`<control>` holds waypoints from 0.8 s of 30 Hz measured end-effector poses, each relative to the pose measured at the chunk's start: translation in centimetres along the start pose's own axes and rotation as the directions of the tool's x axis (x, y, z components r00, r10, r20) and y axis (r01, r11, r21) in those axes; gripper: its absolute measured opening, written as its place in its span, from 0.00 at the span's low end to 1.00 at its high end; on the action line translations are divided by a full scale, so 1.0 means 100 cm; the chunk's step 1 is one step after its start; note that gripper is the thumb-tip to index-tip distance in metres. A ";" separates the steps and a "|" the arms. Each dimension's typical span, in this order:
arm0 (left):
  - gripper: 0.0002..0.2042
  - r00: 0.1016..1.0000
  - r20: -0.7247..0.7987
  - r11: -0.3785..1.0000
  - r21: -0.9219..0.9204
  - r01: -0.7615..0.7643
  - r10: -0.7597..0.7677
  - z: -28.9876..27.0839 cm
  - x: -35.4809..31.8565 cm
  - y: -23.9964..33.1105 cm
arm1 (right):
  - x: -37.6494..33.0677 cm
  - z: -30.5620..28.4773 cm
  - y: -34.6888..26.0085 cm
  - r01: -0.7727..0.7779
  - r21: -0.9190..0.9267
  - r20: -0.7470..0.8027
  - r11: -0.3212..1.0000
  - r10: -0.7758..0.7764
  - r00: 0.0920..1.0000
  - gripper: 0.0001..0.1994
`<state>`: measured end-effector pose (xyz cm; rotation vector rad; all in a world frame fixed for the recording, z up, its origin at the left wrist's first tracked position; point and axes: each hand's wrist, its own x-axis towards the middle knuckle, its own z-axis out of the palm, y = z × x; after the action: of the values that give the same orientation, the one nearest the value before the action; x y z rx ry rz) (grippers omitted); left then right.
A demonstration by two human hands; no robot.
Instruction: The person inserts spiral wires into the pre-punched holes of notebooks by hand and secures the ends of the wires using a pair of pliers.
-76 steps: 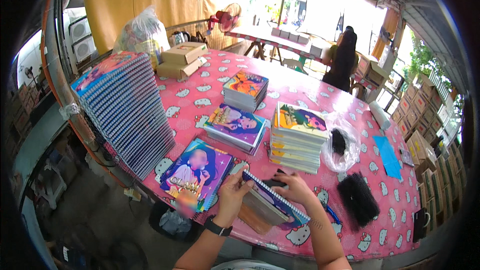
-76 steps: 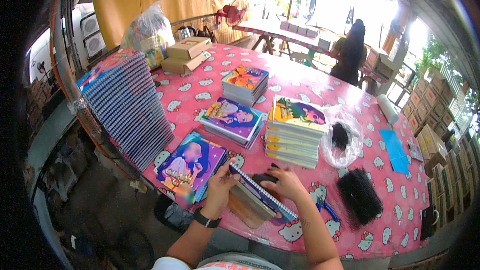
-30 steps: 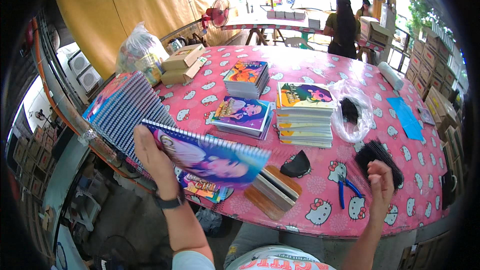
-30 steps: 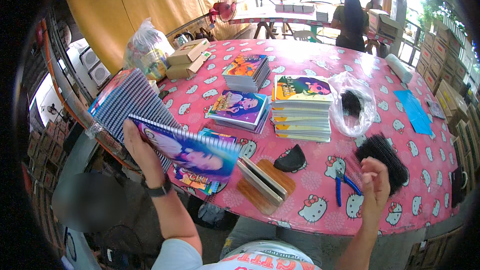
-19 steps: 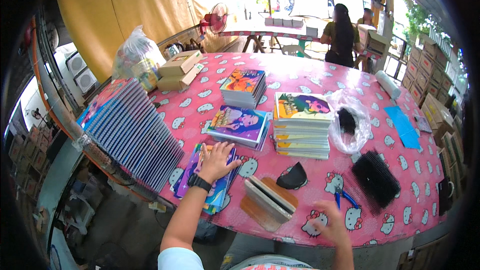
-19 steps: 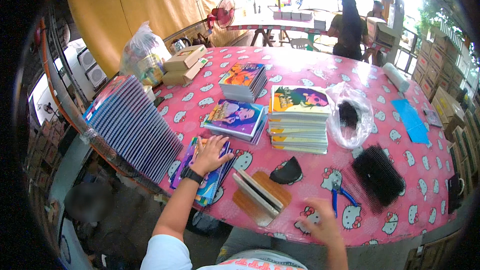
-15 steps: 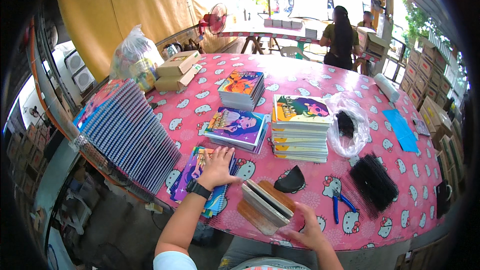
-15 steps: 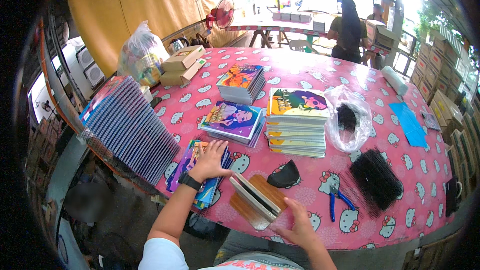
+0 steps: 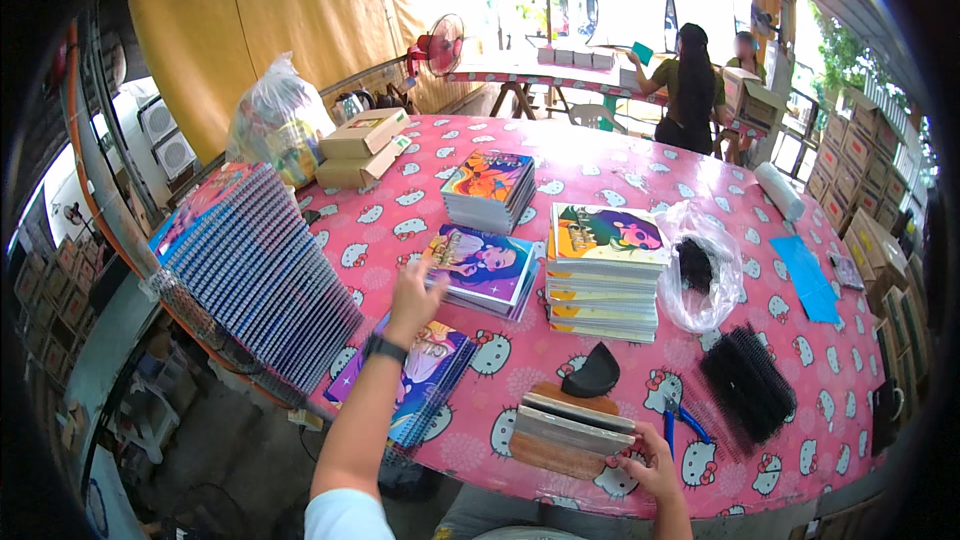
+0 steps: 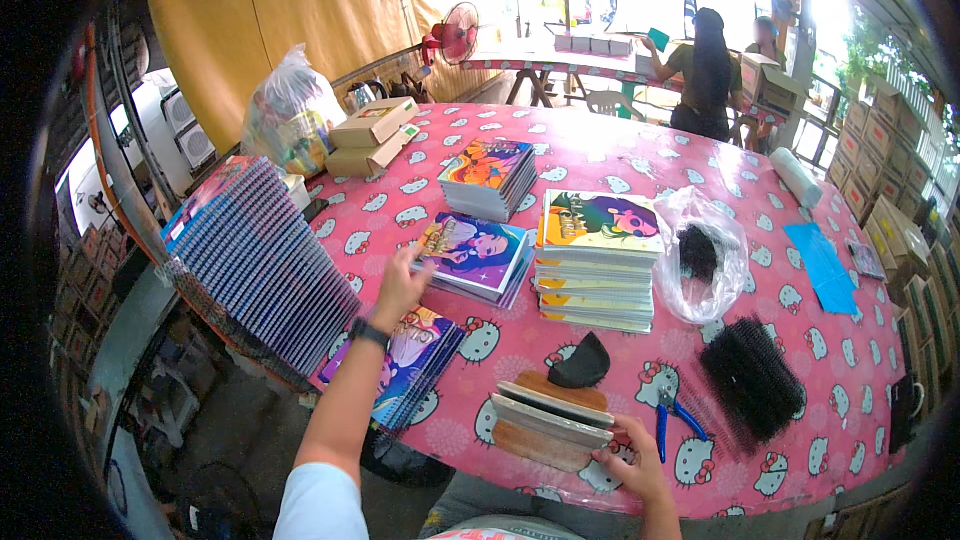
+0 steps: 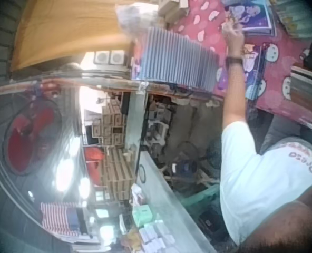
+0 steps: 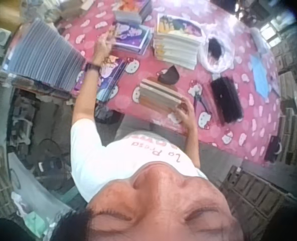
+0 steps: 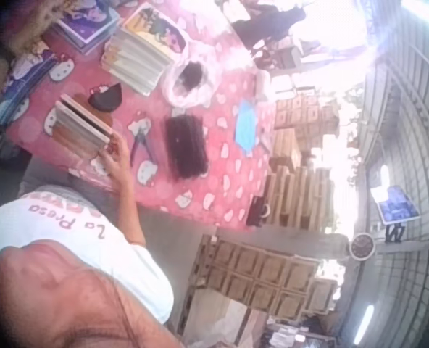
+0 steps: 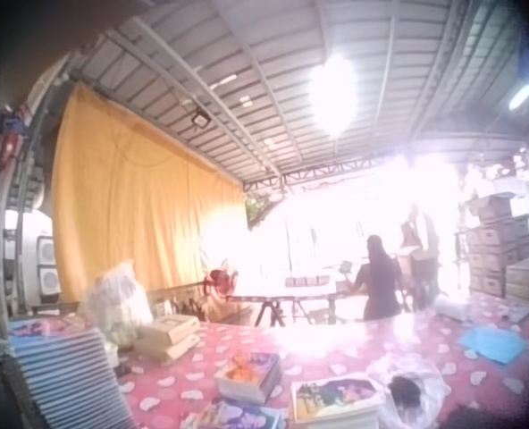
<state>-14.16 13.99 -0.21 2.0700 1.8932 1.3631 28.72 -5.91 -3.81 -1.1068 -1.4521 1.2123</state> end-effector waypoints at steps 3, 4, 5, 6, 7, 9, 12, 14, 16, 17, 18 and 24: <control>0.25 0.947 -0.026 0.884 0.352 0.308 -0.320 0.020 0.036 -0.035 | -0.007 0.004 -0.019 -0.002 0.103 -0.041 0.995 0.006 0.999 0.22; 0.25 0.882 0.098 0.829 0.403 0.388 -0.460 0.026 0.044 -0.034 | -0.009 0.003 -0.023 0.032 0.088 -0.086 0.996 -0.024 0.996 0.22; 0.24 0.881 0.081 0.835 0.370 0.407 -0.465 0.022 0.047 -0.052 | -0.010 -0.001 -0.026 0.075 -0.076 -0.050 0.994 -0.079 0.996 0.21; 0.23 0.879 0.060 0.837 0.342 0.426 -0.472 0.015 0.048 -0.072 | -0.010 -0.005 -0.028 0.122 -0.232 -0.004 0.965 -0.126 0.992 0.20; 0.19 0.885 0.015 0.851 0.284 0.442 -0.465 0.022 0.051 -0.071 | -0.013 -0.012 -0.028 0.146 -0.396 0.023 0.907 -0.149 0.989 0.20; 0.20 0.873 -0.065 0.813 0.337 0.475 -0.483 0.020 0.053 -0.068 | -0.019 -0.016 -0.034 0.061 -0.364 -0.040 0.929 -0.081 0.996 0.18; 0.23 0.856 0.025 0.842 0.198 0.503 -0.517 0.009 0.053 -0.097 | -0.021 -0.019 -0.039 0.003 -0.315 -0.100 0.949 -0.037 0.994 0.17; 0.25 0.867 0.019 0.866 0.057 0.496 -0.498 0.005 0.046 -0.105 | -0.017 -0.025 -0.038 0.114 -0.449 -0.094 0.886 -0.174 0.980 0.16; 0.26 0.871 -0.013 0.870 -0.060 0.489 -0.491 0.007 0.047 -0.095 | -0.013 -0.028 -0.043 0.154 -0.506 -0.158 0.849 -0.267 0.951 0.15; 0.21 0.862 0.054 0.824 -0.269 0.499 -0.504 -0.036 0.044 -0.122 | -0.007 -0.016 -0.052 0.202 -0.444 -0.177 0.873 -0.307 0.935 0.15; 0.11 0.786 0.376 0.710 -0.351 0.610 -0.490 0.003 0.058 -0.070 | -0.011 -0.030 -0.052 0.132 -0.483 -0.306 0.866 -0.308 0.901 0.14; 0.18 0.878 0.280 0.722 -0.501 0.478 -0.387 -0.060 0.042 -0.007 | 0.002 -0.011 -0.063 0.354 -0.426 -0.228 0.832 -0.478 0.848 0.11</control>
<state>-18.84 14.52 5.50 1.2997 1.5227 1.3606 29.29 -6.26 2.59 -1.0882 -1.5882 0.4221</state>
